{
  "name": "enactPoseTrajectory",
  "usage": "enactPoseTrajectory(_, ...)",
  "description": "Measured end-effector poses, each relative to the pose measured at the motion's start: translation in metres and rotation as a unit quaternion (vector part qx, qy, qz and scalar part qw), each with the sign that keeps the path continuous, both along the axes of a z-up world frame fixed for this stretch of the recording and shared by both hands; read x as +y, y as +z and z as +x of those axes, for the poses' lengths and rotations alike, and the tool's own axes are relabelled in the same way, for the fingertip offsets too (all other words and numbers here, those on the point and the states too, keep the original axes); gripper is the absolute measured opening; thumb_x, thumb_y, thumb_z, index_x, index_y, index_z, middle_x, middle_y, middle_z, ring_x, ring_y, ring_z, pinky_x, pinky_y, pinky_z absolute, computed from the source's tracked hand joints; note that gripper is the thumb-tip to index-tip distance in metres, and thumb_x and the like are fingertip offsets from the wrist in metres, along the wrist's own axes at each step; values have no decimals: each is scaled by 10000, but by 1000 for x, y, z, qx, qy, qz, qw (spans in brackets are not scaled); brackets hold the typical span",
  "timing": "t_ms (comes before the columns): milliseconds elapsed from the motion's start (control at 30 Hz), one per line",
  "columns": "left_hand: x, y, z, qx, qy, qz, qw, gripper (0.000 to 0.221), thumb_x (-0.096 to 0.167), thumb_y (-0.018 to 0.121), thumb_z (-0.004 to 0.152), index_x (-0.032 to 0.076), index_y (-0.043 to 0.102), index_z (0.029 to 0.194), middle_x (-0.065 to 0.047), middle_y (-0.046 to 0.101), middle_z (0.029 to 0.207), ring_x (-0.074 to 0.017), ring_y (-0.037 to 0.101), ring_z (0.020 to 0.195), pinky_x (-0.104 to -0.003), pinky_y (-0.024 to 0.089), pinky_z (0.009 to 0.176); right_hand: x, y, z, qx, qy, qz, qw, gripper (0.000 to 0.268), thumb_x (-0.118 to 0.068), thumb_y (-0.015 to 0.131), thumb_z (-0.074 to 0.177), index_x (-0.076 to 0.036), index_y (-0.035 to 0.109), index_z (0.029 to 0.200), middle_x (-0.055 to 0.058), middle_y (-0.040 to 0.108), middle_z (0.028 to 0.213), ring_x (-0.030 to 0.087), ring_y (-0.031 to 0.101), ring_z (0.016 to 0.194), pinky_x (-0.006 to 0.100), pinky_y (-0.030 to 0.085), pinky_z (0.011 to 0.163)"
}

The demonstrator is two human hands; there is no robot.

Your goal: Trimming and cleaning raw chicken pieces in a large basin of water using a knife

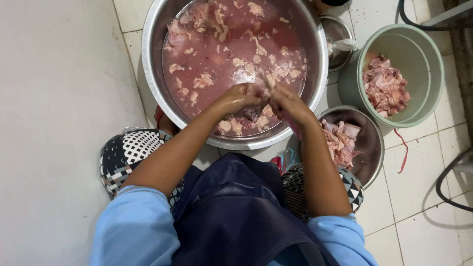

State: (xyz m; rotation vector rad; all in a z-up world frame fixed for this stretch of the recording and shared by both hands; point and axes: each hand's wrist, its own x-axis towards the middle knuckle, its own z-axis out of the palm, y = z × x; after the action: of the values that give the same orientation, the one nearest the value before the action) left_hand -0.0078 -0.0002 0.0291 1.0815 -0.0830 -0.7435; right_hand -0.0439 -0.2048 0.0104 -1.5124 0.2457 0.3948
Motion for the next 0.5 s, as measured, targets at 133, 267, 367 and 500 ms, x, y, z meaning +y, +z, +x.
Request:
enactPoseTrajectory(133, -11, -25, 2, -20, 19, -4, 1000, 362, -39, 713, 630, -44, 615, 978, -112, 614, 671, -216, 637, 559, -310, 538, 512, 8, -1, -5, -73, 66, 10, 995, 567, -83, 603, 894, -119, 347, 1399, 48, 497, 608, 74, 409, 365, 180, 294, 293)
enactPoseTrajectory(267, -6, -3, -6, -6, 39, 4, 999, 216, 39, 738, 635, 27, 652, 832, -78, 625, 643, -172, 617, 556, -284, 510, 509, 21, -13, -10, -188, 2, -83, 979, 427, -117, 632, 900, -42, 500, 1299, 148, 591, 1179, 172, 539, 1045, 372, 458, 916)
enactPoseTrajectory(367, -9, -1, -10, 0, 42, -6, 999, 218, 78, 755, 661, 52, 653, 852, -61, 639, 670, -156, 632, 596, -265, 513, 538, 18, -16, 3, -151, -38, -79, 985, 351, -203, 567, 940, -67, 534, 1262, 104, 502, 876, 157, 458, 747, 303, 356, 638)
enactPoseTrajectory(500, 1, 11, -12, 0, 26, 11, 1000, 261, 114, 775, 658, 69, 647, 881, -66, 642, 715, -173, 641, 652, -272, 512, 583, -8, -19, 10, -72, 38, 13, 997, 284, -257, 513, 938, -109, 562, 1176, 77, 439, 508, 144, 438, 358, 220, 348, 306)
